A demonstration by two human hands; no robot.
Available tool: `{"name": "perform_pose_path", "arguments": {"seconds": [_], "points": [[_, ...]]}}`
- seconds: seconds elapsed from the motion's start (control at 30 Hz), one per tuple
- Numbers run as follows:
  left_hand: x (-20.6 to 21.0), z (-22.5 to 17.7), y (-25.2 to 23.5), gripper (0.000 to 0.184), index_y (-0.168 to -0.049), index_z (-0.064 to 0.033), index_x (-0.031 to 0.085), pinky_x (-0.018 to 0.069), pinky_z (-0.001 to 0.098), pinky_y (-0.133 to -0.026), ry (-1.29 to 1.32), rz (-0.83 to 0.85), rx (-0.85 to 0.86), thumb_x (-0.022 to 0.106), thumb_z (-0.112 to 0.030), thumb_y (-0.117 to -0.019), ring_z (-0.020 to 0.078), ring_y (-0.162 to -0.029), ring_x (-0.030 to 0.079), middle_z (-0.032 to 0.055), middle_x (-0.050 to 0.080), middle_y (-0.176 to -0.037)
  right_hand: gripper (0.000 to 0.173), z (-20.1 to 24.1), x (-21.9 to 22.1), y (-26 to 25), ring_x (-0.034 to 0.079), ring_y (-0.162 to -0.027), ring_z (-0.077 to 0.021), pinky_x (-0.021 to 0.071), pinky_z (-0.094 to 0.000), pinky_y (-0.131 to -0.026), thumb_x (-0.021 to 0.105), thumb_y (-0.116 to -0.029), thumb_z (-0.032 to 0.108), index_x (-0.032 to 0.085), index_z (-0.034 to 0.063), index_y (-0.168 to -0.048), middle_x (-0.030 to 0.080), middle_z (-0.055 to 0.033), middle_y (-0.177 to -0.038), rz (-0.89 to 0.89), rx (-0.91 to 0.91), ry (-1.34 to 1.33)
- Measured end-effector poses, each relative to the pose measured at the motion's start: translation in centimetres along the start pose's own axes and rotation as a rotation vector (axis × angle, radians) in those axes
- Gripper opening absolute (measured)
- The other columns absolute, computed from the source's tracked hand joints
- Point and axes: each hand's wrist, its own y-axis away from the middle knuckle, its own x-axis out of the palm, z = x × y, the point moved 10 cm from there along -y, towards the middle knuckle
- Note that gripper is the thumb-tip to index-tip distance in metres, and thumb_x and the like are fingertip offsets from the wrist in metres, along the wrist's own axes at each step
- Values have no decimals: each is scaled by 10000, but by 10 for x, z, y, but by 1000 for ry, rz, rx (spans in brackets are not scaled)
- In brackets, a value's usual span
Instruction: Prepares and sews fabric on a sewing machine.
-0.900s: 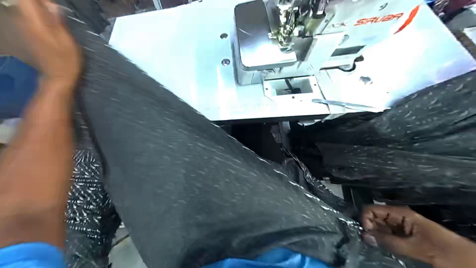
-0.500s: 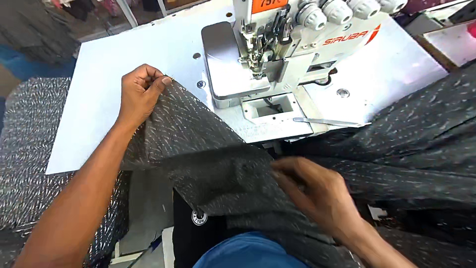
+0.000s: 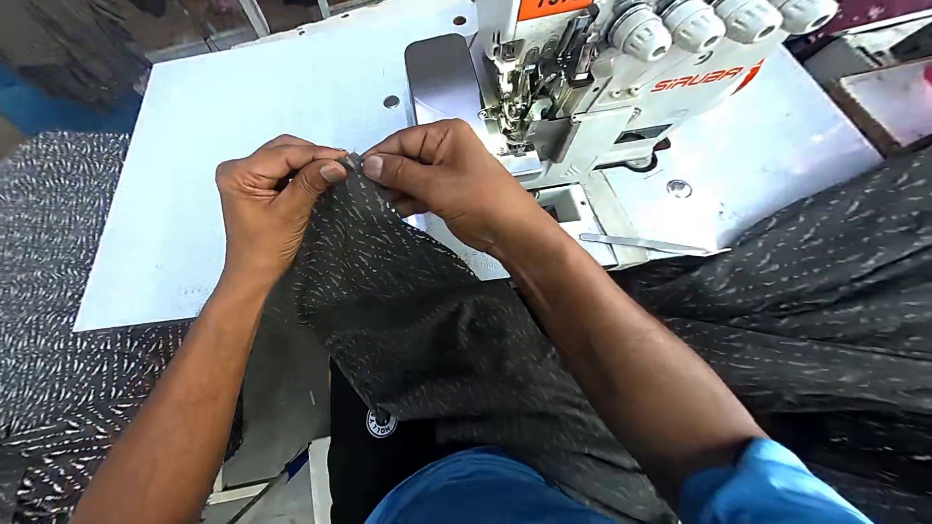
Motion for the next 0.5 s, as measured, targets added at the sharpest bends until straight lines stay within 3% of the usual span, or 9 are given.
{"name": "perform_pose_path", "arguments": {"seconds": [0.13,0.2,0.27,0.37,0.5], "points": [[-3,0,12,125,-1043,-33,761,586,221,-842,-40,-47,8,727,-116,-956,55,-934,701,-6,745,-1018,139,-12,2,5,653,-650,-81,581,-231,-607,591,-1030,65,689,-33,-1027,682,-51,-789,-44,94,-151],[-10,-12,16,131,-1050,-25,760,579,260,-904,-94,-79,65,714,-114,-965,96,-1028,693,26,731,-1112,141,-12,2,5,660,-657,-84,592,-238,-617,577,-1038,74,674,-29,-1035,677,-49,-793,-84,74,-150],[-19,-36,25,137,-1052,-32,754,563,276,-948,-207,-103,117,700,-133,-977,109,-1095,663,26,685,-1196,145,-11,1,6,584,-607,-62,520,-204,-562,572,-1040,81,670,-24,-1017,624,-26,-741,-134,36,-137],[-17,-60,30,111,-1009,-71,755,551,246,-917,-250,-90,167,727,-168,-961,80,-1069,629,-7,642,-1181,153,-2,6,8,560,-590,-60,493,-199,-545,584,-1036,78,686,-29,-996,617,-27,-719,-149,-14,-123],[-14,-61,18,138,-1034,-38,758,550,223,-867,-231,-101,105,759,-133,-933,100,-1037,630,28,634,-1149,156,20,27,14,559,-612,-62,470,-196,-547,593,-1033,74,698,-41,-1023,644,-42,-755,-96,-105,-107]]}}
